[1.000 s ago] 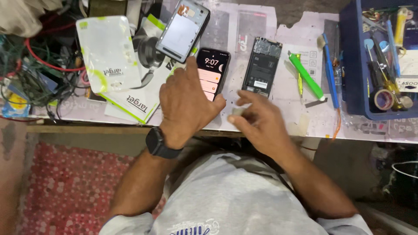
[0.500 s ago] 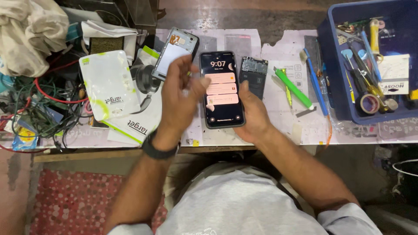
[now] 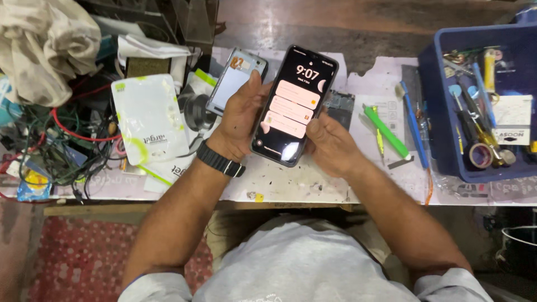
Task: The person tests a smartphone by interacting with the touchscreen and adjusting the volume. They then use a green screwdriver to unscrew and remove a metal bracket from the internal chassis of a disassembled smartphone.
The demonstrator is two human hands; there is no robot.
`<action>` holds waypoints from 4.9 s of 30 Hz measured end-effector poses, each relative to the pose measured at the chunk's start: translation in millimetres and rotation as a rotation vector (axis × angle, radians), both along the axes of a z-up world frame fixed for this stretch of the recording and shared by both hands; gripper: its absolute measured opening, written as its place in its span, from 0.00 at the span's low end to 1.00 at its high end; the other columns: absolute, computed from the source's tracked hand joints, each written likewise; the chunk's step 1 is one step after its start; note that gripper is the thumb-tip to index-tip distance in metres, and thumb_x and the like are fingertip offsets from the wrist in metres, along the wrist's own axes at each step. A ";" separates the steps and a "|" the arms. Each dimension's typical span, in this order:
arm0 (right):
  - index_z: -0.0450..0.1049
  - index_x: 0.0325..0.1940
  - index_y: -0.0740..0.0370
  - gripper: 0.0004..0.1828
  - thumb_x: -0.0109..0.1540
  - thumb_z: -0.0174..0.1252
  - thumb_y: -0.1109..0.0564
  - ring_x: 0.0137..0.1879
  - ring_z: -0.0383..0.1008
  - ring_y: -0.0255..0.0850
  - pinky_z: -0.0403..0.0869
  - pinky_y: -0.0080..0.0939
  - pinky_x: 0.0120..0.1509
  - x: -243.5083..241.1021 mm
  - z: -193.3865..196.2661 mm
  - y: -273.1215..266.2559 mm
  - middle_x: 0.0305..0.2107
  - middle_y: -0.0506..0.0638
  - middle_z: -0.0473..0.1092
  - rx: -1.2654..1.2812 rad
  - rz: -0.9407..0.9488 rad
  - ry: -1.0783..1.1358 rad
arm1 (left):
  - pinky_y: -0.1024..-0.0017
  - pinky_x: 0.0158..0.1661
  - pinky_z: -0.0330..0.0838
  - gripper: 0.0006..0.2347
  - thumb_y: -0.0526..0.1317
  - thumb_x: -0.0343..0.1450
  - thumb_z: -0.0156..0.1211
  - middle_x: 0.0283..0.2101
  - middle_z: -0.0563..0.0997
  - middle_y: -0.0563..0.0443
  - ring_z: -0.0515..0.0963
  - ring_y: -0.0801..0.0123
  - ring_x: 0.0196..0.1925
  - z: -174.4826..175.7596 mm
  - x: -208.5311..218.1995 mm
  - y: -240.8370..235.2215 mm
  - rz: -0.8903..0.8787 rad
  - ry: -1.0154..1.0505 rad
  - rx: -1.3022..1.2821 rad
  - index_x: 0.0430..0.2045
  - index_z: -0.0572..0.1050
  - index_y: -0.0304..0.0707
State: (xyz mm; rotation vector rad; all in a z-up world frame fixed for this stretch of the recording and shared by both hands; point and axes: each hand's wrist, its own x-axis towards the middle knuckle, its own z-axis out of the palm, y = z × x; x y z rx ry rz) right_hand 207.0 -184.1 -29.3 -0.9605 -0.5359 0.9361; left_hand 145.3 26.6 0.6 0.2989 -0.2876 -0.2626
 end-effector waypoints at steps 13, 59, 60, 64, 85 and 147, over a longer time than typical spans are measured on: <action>0.58 0.70 0.64 0.37 0.59 0.66 0.61 0.49 0.78 0.43 0.81 0.47 0.54 -36.5 21.9 -5.8 0.51 0.53 0.74 -0.255 0.009 -0.166 | 0.58 0.62 0.74 0.40 0.68 0.75 0.49 0.57 0.77 0.38 0.79 0.56 0.59 -7.1 -3.7 -9.8 0.147 -0.062 0.087 0.68 0.62 0.27; 0.53 0.74 0.71 0.41 0.60 0.64 0.72 0.66 0.69 0.39 0.69 0.42 0.73 -44.3 30.8 -2.9 0.59 0.54 0.67 -0.241 -0.110 -0.371 | 0.62 0.53 0.79 0.44 0.76 0.69 0.41 0.47 0.80 0.38 0.82 0.58 0.49 -2.8 -7.4 -9.4 0.272 -0.041 0.188 0.54 0.73 0.23; 0.53 0.74 0.71 0.42 0.59 0.64 0.72 0.67 0.68 0.39 0.69 0.42 0.74 -44.9 30.7 -1.9 0.59 0.54 0.66 -0.236 -0.112 -0.379 | 0.62 0.53 0.78 0.44 0.76 0.70 0.41 0.46 0.80 0.38 0.82 0.58 0.49 -2.9 -8.2 -9.7 0.269 -0.035 0.180 0.54 0.73 0.22; 0.52 0.74 0.69 0.45 0.57 0.66 0.73 0.67 0.68 0.38 0.68 0.41 0.74 -46.4 31.0 1.5 0.59 0.54 0.66 -0.242 -0.127 -0.382 | 0.63 0.54 0.77 0.45 0.76 0.70 0.41 0.46 0.80 0.38 0.81 0.59 0.49 -2.3 -8.8 -10.6 0.281 -0.025 0.184 0.54 0.73 0.22; 0.60 0.72 0.74 0.27 0.70 0.52 0.60 0.64 0.71 0.40 0.70 0.41 0.72 -34.2 15.9 -21.0 0.58 0.55 0.71 -0.249 -0.111 -0.329 | 0.61 0.53 0.80 0.44 0.73 0.71 0.41 0.50 0.81 0.35 0.83 0.57 0.48 -8.5 -2.8 -3.2 0.258 0.008 0.193 0.57 0.74 0.20; 0.51 0.78 0.63 0.48 0.68 0.46 0.26 0.67 0.71 0.65 0.70 0.70 0.69 -62.3 27.2 -1.2 0.65 0.67 0.65 0.142 0.223 0.299 | 0.62 0.63 0.72 0.40 0.70 0.72 0.44 0.58 0.77 0.39 0.78 0.59 0.59 -2.5 -15.6 -8.5 0.134 -0.005 0.001 0.61 0.69 0.24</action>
